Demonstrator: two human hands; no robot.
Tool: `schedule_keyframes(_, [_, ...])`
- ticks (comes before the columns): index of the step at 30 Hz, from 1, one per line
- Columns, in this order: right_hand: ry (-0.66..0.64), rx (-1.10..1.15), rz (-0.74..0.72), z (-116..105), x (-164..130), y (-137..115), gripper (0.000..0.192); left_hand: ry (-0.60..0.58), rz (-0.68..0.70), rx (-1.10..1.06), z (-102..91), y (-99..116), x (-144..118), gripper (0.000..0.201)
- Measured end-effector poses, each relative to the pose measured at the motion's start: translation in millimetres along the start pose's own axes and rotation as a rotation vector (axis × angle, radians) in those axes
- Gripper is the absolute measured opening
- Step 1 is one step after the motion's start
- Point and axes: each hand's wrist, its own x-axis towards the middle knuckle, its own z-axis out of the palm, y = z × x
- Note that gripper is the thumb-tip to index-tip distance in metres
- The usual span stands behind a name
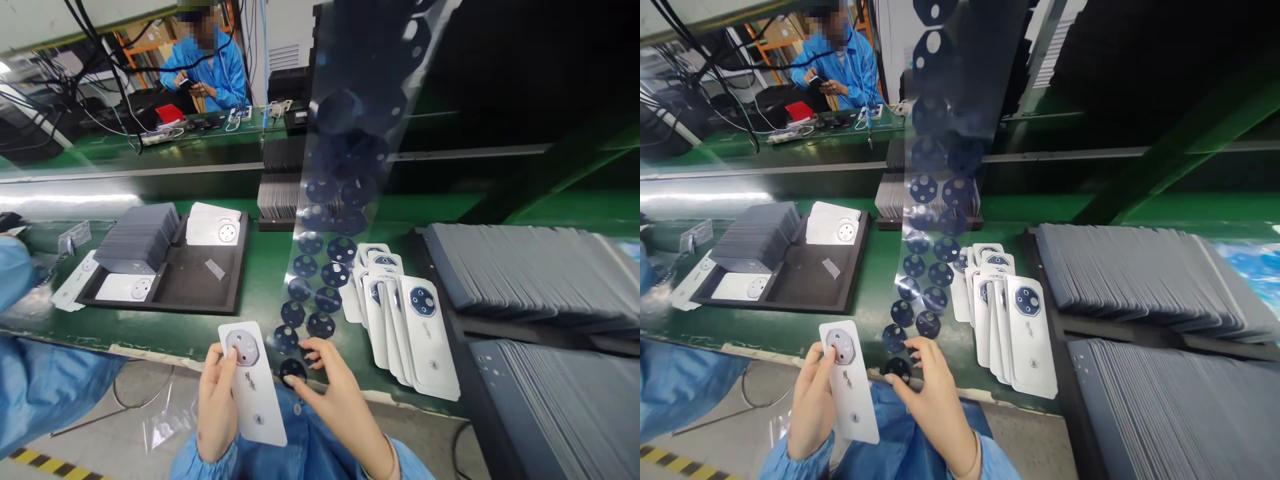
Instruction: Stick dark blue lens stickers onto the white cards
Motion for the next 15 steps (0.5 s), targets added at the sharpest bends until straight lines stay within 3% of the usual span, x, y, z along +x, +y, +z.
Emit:
schedule_keyframes(2, [0.018, -0.147, -0.056, 9, -4, 3, 0.048, -0.002, -0.002, -0.005, -2.8, -1, 0, 0.044])
schedule_keyframes(7, [0.011, -0.315, -0.111, 15, -11, 8, 0.034, -0.007, 0.018, 0.019, -5.0, -3, 0, 0.043])
schedule_keyframes(11, [0.095, -0.365, -0.098, 13, -14, 9, 0.044, -0.011, 0.000, 0.023, -0.3, -3, -1, 0.045])
schedule_keyframes(15, [0.112, -0.396, -0.101, 13, -16, 10, 0.026, -0.013, 0.008, 0.058, 3.0, -3, -3, 0.045])
